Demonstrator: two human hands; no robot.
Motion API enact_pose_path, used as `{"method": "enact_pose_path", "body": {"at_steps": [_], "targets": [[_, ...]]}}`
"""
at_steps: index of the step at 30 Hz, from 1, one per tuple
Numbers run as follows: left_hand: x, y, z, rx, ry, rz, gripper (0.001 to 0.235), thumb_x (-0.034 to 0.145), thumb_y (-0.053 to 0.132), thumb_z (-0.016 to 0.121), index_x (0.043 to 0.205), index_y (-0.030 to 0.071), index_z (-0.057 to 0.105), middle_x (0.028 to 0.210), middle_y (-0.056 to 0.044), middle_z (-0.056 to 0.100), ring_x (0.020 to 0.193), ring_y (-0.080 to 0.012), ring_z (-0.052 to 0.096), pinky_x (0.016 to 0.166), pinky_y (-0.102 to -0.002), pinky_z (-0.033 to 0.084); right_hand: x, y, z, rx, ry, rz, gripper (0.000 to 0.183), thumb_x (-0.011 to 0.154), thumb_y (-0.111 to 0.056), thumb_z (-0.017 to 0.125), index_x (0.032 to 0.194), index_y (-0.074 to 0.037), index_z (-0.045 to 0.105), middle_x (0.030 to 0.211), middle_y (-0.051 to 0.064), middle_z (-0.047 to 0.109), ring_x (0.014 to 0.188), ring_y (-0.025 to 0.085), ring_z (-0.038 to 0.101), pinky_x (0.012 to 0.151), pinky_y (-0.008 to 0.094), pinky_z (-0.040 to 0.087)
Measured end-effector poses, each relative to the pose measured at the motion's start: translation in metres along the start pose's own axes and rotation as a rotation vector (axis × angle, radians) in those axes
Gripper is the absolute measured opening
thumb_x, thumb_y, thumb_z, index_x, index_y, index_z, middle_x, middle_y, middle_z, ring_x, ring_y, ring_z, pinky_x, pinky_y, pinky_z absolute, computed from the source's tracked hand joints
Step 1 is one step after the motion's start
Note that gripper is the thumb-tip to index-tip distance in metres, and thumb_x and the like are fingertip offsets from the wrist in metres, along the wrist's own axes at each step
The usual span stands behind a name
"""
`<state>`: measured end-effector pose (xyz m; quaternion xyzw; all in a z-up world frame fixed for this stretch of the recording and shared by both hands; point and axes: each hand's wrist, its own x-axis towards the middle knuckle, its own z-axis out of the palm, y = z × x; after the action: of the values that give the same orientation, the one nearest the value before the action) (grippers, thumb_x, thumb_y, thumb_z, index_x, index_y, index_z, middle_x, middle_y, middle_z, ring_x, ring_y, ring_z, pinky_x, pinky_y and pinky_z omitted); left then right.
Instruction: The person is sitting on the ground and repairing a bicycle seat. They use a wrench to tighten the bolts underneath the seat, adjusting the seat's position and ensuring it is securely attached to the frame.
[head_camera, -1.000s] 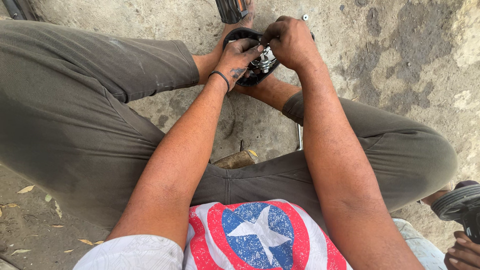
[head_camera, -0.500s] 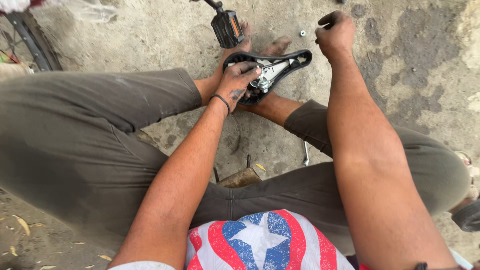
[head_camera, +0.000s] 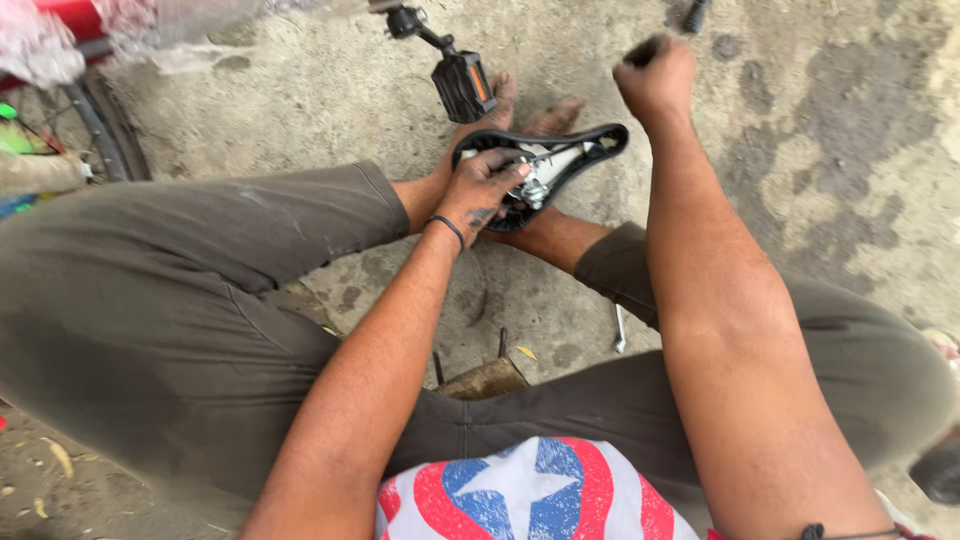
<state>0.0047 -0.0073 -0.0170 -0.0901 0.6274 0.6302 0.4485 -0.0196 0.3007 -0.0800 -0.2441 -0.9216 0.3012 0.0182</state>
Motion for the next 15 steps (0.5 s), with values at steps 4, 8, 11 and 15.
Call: {"method": "enact_pose_path", "body": {"at_steps": [4,8,11,15], "targets": [[0.008,-0.007,-0.001,-0.024,-0.032,0.07,0.038,0.093,0.028,0.077,0.121,0.002,0.073,0.092,-0.003,0.074,0.065,-0.0069,0.063,0.046,-0.022,0.048,-0.01,-0.045,-0.043,0.467,-0.167,0.257,0.009,0.09,-0.006,0.077,0.098,-0.002,0.074,0.092,0.013,0.078,0.075,0.021,0.078,0.069,0.038,0.065],[0.007,-0.007,-0.002,-0.028,-0.023,0.086,0.037,0.092,0.026,0.076,0.12,0.002,0.072,0.095,-0.003,0.075,0.067,-0.0075,0.064,0.046,-0.023,0.047,-0.054,-0.103,-0.057,0.269,-0.312,0.023,0.018,0.086,-0.012,0.083,0.104,-0.011,0.08,0.099,0.003,0.08,0.088,0.016,0.078,0.085,0.034,0.063],[0.011,-0.009,-0.003,-0.082,-0.071,0.059,0.038,0.092,0.025,0.075,0.123,0.004,0.073,0.097,-0.003,0.075,0.07,-0.0073,0.065,0.046,-0.022,0.046,-0.091,-0.129,-0.051,0.179,-0.428,0.025,0.016,0.084,-0.018,0.085,0.099,-0.015,0.082,0.1,0.002,0.08,0.091,0.017,0.078,0.088,0.034,0.062],[0.014,-0.028,0.0,-0.068,-0.07,0.127,0.037,0.095,0.025,0.074,0.123,0.003,0.072,0.097,-0.003,0.075,0.074,-0.0076,0.068,0.052,-0.022,0.051,-0.118,-0.133,-0.04,0.074,-0.328,-0.201,0.02,0.076,-0.018,0.088,0.093,-0.01,0.081,0.096,0.011,0.078,0.087,0.026,0.075,0.081,0.038,0.06]]}}
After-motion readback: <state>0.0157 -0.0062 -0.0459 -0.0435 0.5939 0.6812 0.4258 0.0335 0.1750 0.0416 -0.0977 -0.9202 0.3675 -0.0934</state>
